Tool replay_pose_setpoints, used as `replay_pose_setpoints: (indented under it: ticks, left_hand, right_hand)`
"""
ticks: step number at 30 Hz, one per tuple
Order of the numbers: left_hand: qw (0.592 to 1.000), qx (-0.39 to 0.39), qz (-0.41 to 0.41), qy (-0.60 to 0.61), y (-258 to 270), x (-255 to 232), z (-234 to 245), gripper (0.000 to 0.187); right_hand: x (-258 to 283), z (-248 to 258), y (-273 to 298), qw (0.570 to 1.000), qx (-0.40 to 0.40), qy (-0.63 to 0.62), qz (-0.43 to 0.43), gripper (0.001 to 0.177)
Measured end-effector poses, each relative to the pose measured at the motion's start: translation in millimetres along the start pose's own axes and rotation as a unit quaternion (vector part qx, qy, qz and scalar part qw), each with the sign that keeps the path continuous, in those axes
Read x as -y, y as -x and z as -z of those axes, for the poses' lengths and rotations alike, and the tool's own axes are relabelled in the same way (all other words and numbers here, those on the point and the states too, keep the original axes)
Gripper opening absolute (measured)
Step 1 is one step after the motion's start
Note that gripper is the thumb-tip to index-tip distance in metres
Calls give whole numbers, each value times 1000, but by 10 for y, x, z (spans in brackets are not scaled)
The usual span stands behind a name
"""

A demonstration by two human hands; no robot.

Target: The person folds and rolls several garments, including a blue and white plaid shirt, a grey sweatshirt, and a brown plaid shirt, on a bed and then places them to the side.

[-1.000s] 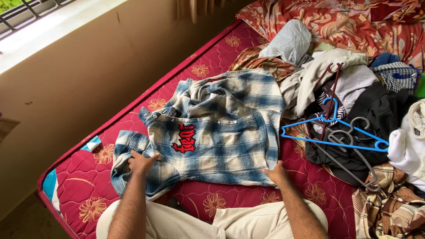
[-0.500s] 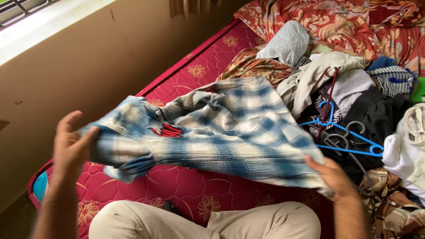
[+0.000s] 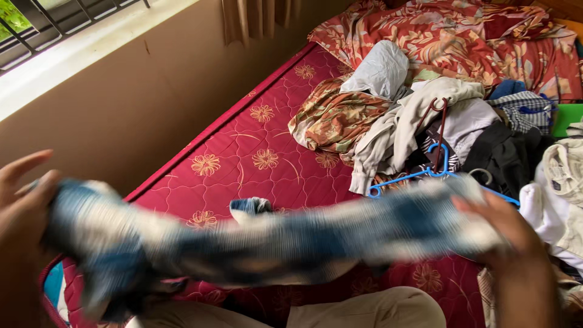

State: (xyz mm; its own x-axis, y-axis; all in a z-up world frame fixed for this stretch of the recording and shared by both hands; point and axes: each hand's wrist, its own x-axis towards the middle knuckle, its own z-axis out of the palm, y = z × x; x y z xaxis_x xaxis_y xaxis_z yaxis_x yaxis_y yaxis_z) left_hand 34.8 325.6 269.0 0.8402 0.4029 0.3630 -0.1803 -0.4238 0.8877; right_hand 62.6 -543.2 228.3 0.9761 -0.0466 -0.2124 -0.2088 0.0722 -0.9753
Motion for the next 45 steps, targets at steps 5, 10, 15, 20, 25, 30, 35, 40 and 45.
replay_pose_setpoints:
  ticks: [5,10,15,20,25,30,35,40,45]
  left_hand:
    - [989,-38,60,-131,-1363,-504,-258,24]
    - [988,-56,-50,-137,-1883,-1146,-759,26]
    - [981,-43,-106,-154,-1574,-898,-972,31]
    - [976,-19,-111,-184,-1229,-678,-1109,39]
    - [968,42,-44,-243,-431,503,-845,47]
    - [914,174,93,-354,293,1643,-356,56]
    - [902,270,292,-167,1460,2426,-789,88]
    - [972,150,41,-178,2151,2725,-979,104]
    - [973,106,4,-203,2647,2610,-889,100]
  right_hand:
    - [1089,-616,-1883,961,216,-170,-25,13]
    - [2489,-990,-2134,941,100,-255,196,16]
    - [2455,-829,-1600,927,106,-240,267,21]
    - [1509,-714,-968,968,105,-90,210,27]
    - [167,-764,-381,956,85,276,44,34]
    - [-1238,-1350,-786,928,131,345,-44,43]
    - [-2509,-1604,-1008,755,32,655,-9,70]
    - [-2328,-1678,-1089,712,-41,684,-152,74]
    - [-1800,-1733,-801,724,-142,674,42,58]
